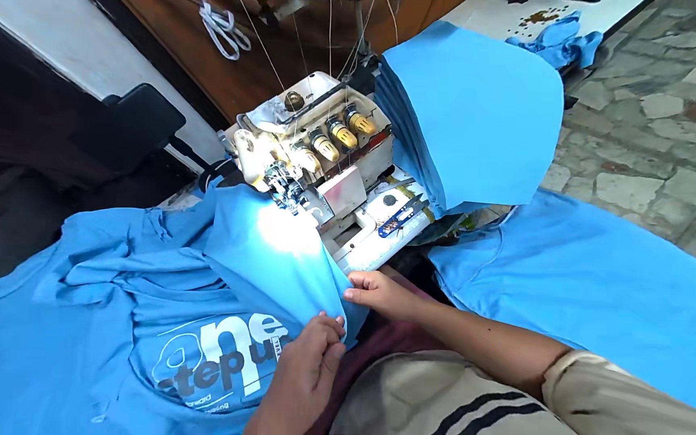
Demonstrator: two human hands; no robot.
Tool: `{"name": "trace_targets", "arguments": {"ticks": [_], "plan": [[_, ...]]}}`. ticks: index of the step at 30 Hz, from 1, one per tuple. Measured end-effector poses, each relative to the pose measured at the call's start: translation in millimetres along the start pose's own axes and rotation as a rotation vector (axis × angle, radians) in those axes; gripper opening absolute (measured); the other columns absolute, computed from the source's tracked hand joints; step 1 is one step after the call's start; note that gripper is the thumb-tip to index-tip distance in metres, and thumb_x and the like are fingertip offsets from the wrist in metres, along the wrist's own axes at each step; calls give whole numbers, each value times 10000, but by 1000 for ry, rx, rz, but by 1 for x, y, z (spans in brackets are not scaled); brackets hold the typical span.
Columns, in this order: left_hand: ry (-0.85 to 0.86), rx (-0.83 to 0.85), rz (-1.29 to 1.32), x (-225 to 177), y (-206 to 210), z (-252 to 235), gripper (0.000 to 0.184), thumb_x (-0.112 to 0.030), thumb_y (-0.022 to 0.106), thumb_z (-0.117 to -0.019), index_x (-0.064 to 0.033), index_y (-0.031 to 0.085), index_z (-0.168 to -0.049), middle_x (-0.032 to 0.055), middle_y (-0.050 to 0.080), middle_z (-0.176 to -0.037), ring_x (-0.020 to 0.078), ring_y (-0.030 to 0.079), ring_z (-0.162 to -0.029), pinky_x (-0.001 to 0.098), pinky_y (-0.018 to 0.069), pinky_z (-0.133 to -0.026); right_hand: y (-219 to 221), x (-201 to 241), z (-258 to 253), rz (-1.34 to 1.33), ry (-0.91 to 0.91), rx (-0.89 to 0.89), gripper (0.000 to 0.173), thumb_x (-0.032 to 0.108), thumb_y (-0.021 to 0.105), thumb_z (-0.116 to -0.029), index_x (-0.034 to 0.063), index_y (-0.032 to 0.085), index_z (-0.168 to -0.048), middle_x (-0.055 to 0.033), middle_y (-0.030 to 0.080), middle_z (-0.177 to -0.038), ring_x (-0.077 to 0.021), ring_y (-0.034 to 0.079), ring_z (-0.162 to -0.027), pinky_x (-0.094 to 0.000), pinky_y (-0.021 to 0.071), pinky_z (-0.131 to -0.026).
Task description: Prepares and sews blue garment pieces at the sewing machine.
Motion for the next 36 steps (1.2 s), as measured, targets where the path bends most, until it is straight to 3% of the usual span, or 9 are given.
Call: {"name": "trace_targets", "arguments": {"ticks": [10,14,17,19,21,23,26,30,36], "plan": [[7,-49,-131,5,13,-22,375,-305,402,-1104,-28,573,-918,120,676,-949,127,683,-1059,257,526,-982,-2,5,-14,-35,-25,-74,162,95,484,-1045,10,586,-954,34,597,-810,26,580,-757,-175,493,-739],[11,-278,-219,11,28,-7,389,-334,400,-1108,-42,534,-890,150,645,-1035,176,630,-1178,284,491,-1044,-5,-2,-14,-18,5,-73,110,77,531,-1018,4,591,-962,47,597,-766,29,574,-709,-172,492,-707],[-224,-431,-292,20,40,25,304,-250,523,-1042,17,607,-921,114,633,-883,100,628,-862,192,519,-796,-6,-1,1,57,55,-21,128,92,567,-993,-5,615,-925,57,564,-730,35,525,-659,-161,449,-648],[-440,-368,-302,21,37,39,244,-117,582,-952,92,673,-1039,181,675,-880,193,668,-769,305,563,-716,-5,1,10,56,55,-14,131,95,555,-1001,-1,623,-943,61,584,-756,49,536,-682,-150,456,-661],[-396,-368,-267,17,20,45,188,-86,598,-912,55,703,-980,144,668,-887,150,657,-819,267,554,-750,-6,1,14,29,56,-13,135,87,531,-1015,-18,609,-983,37,590,-820,34,556,-749,-165,480,-728],[-178,-404,-167,5,-11,39,102,-187,595,-968,-102,647,-948,-20,644,-1046,15,595,-1089,179,492,-954,-5,9,16,-30,24,17,86,82,527,-1011,30,586,-975,71,592,-827,49,565,-769,-155,482,-737],[87,-342,-110,-20,-46,13,86,-300,570,-1015,-230,578,-966,-130,632,-1304,100,498,-1386,374,402,-1191,0,21,21,-148,-31,91,91,16,550,-963,79,573,-1026,104,677,-878,49,637,-819,-170,530,-770],[195,-121,-217,-21,-25,-5,170,-243,500,-1021,-119,542,-913,52,678,-985,159,639,-1193,434,385,-1187,-4,4,26,-36,114,16,100,77,559,-969,32,649,-967,77,632,-796,30,601,-738,-182,513,-714],[208,-48,-279,-12,0,-3,185,-210,451,-1026,-109,556,-912,79,684,-990,156,660,-1154,355,414,-1163,-5,2,39,-134,42,15,111,103,520,-998,115,619,-948,124,622,-863,51,598,-819,-171,509,-776]]}}
Point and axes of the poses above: each hand's wrist, its own z-axis away from the middle knuckle, its own y-axis out of the palm, x = y × z, the point moved 2 cm from there along -z, towards the middle knuckle
